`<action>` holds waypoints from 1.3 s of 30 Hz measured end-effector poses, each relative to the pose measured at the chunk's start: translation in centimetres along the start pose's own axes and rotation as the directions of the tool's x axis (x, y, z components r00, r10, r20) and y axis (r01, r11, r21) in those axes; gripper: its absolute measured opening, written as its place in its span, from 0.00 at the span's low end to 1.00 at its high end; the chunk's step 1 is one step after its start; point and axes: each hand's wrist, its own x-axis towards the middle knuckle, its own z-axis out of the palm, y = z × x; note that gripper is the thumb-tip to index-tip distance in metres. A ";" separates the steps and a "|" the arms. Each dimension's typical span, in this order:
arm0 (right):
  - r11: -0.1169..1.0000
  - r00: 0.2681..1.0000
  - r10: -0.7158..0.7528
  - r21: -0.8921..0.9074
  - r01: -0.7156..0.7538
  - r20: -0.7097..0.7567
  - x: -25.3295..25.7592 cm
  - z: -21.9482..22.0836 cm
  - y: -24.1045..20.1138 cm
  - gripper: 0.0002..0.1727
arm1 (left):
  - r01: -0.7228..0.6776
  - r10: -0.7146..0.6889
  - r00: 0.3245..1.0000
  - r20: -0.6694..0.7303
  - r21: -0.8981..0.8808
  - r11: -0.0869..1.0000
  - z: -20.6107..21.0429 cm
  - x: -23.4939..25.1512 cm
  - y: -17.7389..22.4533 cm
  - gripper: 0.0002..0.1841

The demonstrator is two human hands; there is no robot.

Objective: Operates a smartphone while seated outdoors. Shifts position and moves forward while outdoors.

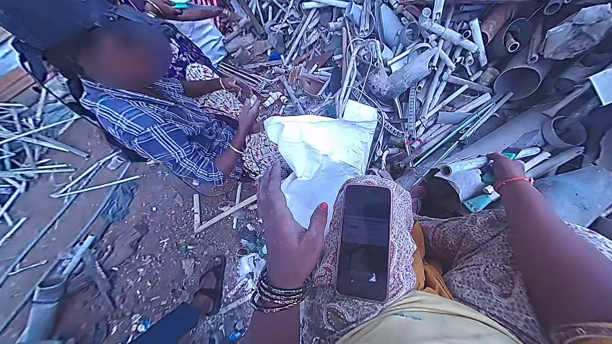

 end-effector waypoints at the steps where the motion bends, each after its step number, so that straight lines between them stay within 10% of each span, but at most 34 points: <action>1: 1.000 1.000 -0.005 -0.004 0.005 0.007 -0.1 -0.1 0.0 0.31 | 0.006 -0.006 1.000 0.003 -0.005 1.000 0.0 0.0 0.0 0.48; 39: 0.999 1.000 -0.030 -0.013 0.030 0.006 -0.2 -0.2 0.1 0.32 | 0.003 -0.005 0.998 0.062 0.042 0.999 0.5 -0.8 0.6 0.45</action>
